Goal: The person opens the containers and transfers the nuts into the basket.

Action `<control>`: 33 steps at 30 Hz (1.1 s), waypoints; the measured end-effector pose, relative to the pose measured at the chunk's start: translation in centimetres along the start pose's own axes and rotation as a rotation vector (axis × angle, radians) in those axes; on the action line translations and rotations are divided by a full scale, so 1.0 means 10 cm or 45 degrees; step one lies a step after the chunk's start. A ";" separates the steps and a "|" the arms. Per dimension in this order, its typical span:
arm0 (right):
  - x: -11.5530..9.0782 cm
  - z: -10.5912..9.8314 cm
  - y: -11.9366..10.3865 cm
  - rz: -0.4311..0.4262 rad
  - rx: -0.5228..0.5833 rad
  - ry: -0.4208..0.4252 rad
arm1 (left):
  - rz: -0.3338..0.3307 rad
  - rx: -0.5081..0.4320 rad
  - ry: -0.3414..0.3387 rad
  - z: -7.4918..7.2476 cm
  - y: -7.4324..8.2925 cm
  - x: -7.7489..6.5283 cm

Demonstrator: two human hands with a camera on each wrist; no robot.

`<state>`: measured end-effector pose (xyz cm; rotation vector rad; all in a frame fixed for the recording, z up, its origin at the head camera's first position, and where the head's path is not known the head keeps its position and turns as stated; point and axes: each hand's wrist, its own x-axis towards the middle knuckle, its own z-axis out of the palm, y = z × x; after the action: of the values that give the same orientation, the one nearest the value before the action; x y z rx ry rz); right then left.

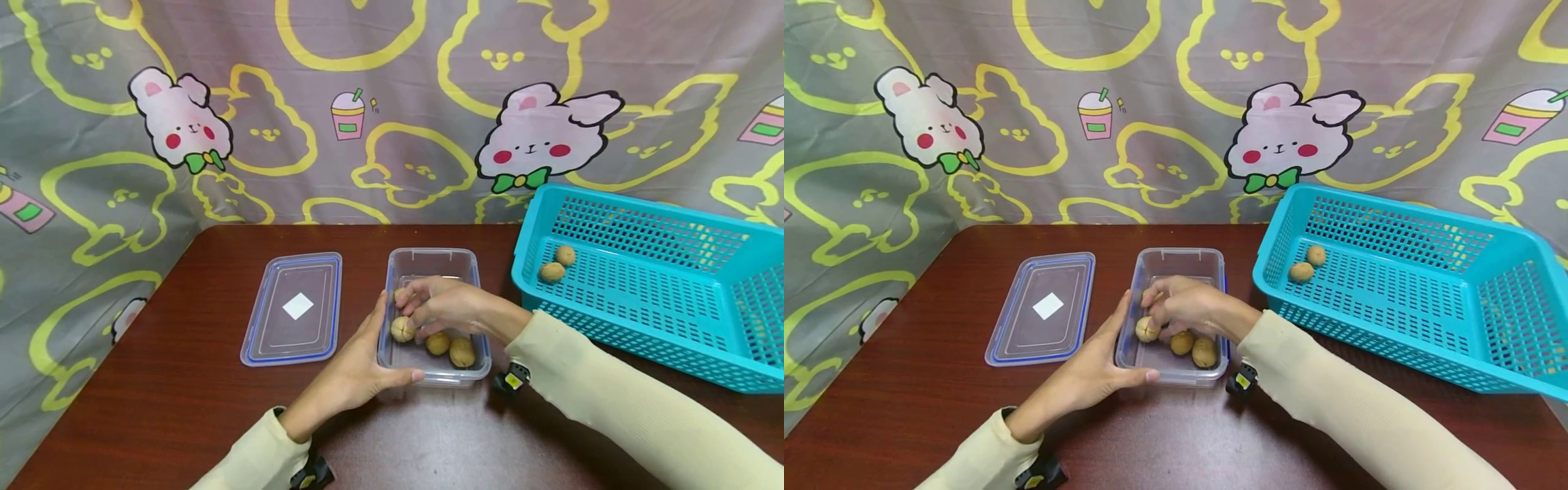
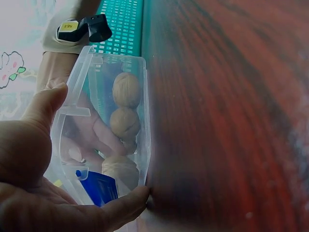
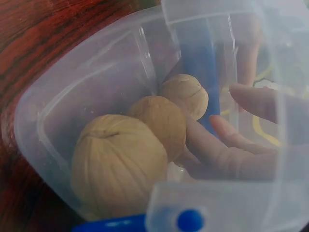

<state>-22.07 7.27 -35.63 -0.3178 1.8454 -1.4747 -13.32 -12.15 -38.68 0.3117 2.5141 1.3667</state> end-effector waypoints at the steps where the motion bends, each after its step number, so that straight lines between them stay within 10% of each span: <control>1: 0.01 0.00 0.00 0.001 -0.012 -0.002 | -0.002 -0.002 0.001 0.00 0.00 0.00; 33: 0.00 0.01 -0.05 -0.028 0.189 -0.006 | 0.000 0.014 -0.010 -0.03 0.01 -0.01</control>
<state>-22.13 7.10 -35.21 -0.2700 1.7221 -1.6142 -13.38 -12.38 -38.42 0.3186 2.5162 1.3501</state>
